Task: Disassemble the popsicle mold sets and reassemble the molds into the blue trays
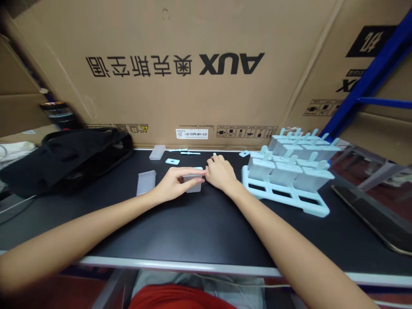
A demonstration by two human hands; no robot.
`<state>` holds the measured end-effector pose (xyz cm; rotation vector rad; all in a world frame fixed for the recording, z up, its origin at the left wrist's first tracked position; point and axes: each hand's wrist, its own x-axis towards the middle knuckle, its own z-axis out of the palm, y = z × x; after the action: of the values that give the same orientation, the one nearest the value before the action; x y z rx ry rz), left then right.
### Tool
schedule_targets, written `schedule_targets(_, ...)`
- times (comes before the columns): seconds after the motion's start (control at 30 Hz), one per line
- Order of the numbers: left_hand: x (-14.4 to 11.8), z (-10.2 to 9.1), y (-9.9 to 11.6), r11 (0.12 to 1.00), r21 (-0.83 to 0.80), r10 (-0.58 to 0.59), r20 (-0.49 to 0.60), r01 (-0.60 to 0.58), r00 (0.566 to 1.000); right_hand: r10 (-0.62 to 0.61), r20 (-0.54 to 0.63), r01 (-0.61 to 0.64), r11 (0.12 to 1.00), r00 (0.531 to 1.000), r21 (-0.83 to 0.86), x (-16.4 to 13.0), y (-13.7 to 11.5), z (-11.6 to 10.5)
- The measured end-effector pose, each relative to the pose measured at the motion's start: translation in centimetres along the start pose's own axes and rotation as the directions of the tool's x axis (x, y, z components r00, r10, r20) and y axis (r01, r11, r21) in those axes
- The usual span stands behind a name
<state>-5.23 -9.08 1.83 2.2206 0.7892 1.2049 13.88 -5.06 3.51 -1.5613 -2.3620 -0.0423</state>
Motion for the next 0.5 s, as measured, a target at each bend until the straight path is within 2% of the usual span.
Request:
schedule_targets(0.13, -0.1, -0.3, 0.7, 0.998, -0.070, 0.001, 0.060, 0.003, 0.998, 0.010, 0.071, -0.007, 0.999, 0.997, -0.049, -0.2, 0.0, -0.5)
schedule_targets(0.3, -0.6, -0.3, 1.3, 0.986, -0.163, 0.070, 0.134, -0.048, 0.989, 0.117, 0.055, -0.112, 0.991, 0.992, -0.075, 0.0, 0.9, -0.6)
schedule_targets(0.5, -0.8, 0.1, 1.0, 0.937, -0.319, -0.095, 0.156, 0.141, 0.983, 0.195, 0.093, -0.191, 0.980, 0.976, -0.047, 0.1, 2.2, -0.5)
